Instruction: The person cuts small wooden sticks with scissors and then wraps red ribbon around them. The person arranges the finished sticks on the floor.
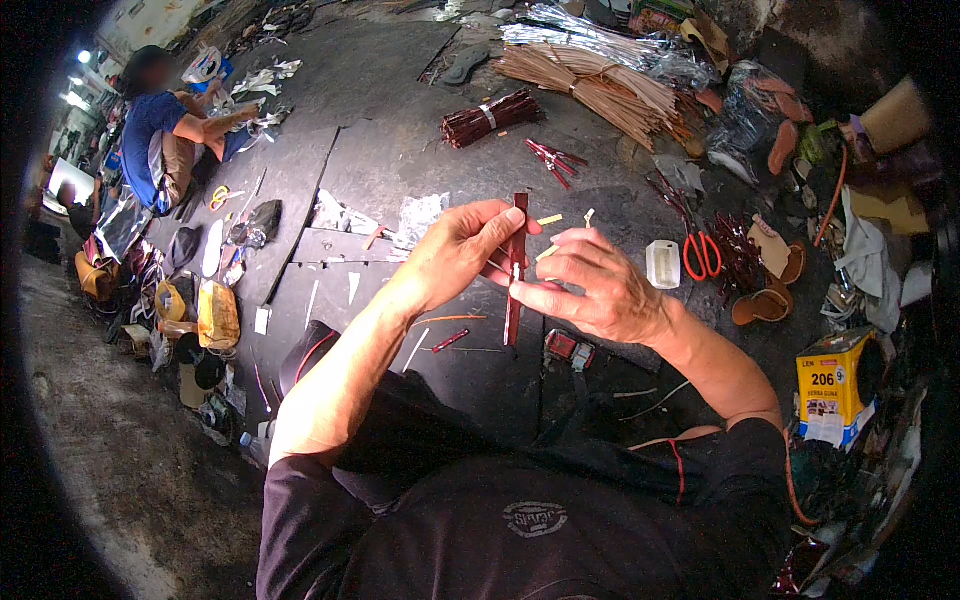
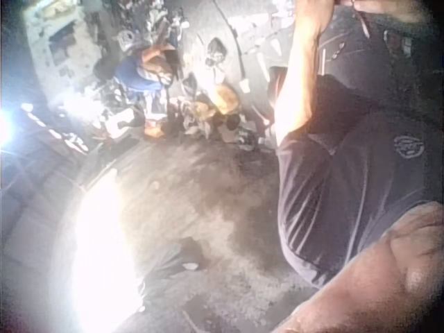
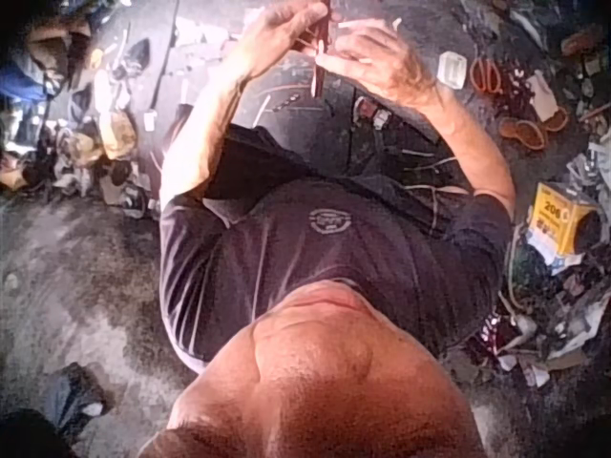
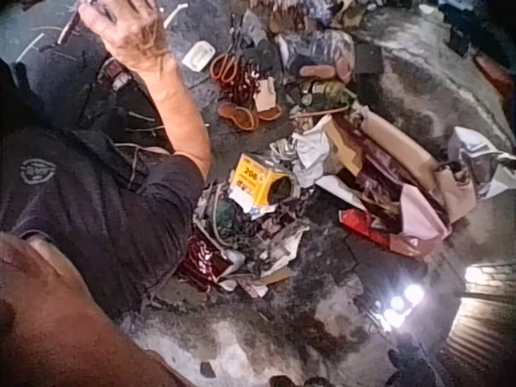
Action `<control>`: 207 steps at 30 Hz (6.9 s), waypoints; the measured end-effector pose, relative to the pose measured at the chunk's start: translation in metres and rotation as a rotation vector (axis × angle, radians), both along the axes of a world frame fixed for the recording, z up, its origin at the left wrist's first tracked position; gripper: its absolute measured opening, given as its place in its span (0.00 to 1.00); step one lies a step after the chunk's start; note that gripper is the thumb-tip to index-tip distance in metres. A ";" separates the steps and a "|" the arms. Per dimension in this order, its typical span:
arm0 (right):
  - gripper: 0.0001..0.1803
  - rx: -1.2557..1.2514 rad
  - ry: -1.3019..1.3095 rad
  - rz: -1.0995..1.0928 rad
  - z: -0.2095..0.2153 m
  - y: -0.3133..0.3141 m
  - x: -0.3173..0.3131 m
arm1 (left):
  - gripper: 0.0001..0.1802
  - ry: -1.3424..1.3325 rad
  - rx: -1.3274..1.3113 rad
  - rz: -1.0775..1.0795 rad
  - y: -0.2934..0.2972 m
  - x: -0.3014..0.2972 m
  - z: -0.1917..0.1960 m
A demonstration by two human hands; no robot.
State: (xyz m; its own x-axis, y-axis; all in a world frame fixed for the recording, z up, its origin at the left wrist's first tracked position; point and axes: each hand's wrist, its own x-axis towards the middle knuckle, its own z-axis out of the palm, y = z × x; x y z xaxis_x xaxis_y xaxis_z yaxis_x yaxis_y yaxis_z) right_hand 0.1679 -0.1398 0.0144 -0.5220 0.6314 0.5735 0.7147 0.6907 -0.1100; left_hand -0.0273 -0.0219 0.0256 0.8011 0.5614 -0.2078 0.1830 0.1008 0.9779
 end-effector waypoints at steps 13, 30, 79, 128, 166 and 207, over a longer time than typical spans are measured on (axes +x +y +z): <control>0.22 -0.098 0.139 -0.033 -0.007 0.008 0.003 | 0.22 0.000 -0.012 -0.017 -0.002 0.000 -0.003; 0.11 -0.237 0.450 -0.449 -0.041 0.043 0.087 | 0.13 0.015 -0.201 0.439 0.086 0.020 -0.145; 0.25 -1.139 1.181 -0.159 -0.065 0.013 0.023 | 0.21 -0.072 -0.172 0.230 0.036 0.014 -0.078; 0.29 -0.287 0.434 -0.170 -0.025 -0.041 0.034 | 0.23 0.028 -0.136 -0.073 -0.026 0.029 -0.020; 0.22 -0.097 0.159 -0.009 -0.029 -0.032 0.034 | 0.17 0.040 -0.206 -0.092 -0.028 0.027 -0.028; 0.23 -0.320 0.305 -0.846 -0.289 0.172 0.178 | 0.23 0.583 0.509 -0.333 0.092 -0.013 -0.080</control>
State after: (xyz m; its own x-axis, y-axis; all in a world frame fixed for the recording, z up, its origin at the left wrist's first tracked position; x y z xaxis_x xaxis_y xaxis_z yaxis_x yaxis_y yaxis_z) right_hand 0.3462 0.0323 -0.2743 0.3231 0.8815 0.3442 0.8727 -0.1369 -0.4687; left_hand -0.0402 0.0702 -0.0543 0.7845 0.4514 -0.4253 0.6148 -0.4754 0.6294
